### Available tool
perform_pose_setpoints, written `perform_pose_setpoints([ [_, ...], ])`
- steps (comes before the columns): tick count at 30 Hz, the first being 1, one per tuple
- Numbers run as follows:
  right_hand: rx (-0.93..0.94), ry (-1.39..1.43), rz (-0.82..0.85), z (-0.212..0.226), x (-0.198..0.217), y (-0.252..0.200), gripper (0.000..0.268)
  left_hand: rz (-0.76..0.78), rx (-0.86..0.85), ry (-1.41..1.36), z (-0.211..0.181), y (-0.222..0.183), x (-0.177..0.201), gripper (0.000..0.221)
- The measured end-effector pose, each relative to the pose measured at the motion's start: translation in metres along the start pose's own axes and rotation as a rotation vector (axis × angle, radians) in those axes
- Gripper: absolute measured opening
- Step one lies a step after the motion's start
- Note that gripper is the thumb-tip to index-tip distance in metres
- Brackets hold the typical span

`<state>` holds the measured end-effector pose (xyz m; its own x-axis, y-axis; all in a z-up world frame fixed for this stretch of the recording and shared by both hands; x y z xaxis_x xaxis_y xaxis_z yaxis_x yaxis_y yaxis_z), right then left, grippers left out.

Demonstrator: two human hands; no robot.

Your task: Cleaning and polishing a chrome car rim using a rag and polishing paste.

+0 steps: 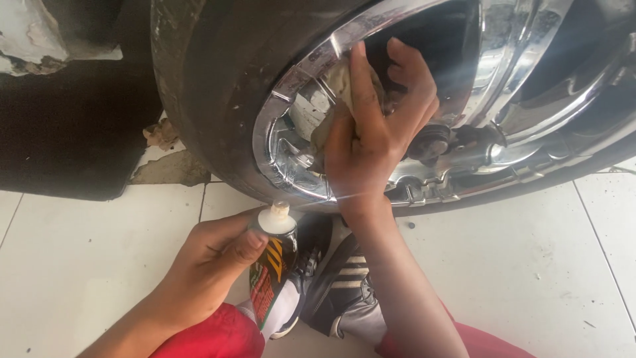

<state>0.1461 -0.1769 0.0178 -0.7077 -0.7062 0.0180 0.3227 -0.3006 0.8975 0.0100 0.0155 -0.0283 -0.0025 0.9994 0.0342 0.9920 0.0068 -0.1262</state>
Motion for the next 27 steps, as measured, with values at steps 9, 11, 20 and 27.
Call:
perform_pose_setpoints([
  [9,0.150,-0.184,0.077,0.026,0.000,-0.013,0.028,0.013,0.003,-0.060,0.003,0.003,0.002,0.045],
  [11,0.132,-0.159,0.063,0.032,0.007,-0.015,0.032,0.012,0.008,-0.065,-0.011,0.003,-0.003,0.048],
  [20,-0.322,0.167,-0.058,0.034,0.019,-0.017,0.033,-0.075,0.016,-0.043,0.001,0.001,0.019,0.048],
  [27,-0.271,0.269,-0.081,0.046,-0.015,-0.011,0.027,-0.122,0.030,-0.101,-0.011,0.003,0.026,0.059],
])
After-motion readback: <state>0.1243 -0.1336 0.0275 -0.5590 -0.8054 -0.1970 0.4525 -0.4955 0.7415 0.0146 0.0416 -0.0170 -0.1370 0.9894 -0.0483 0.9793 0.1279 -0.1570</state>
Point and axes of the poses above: each hand's wrist, its own y-axis towards the middle knuckle, its own x-axis out of the back of the hand, z = x × y, the point moved 3 cm from there along y, towards the middle knuckle, and after that the axes turned 14 degrees about -z, right-handed, at the moved point
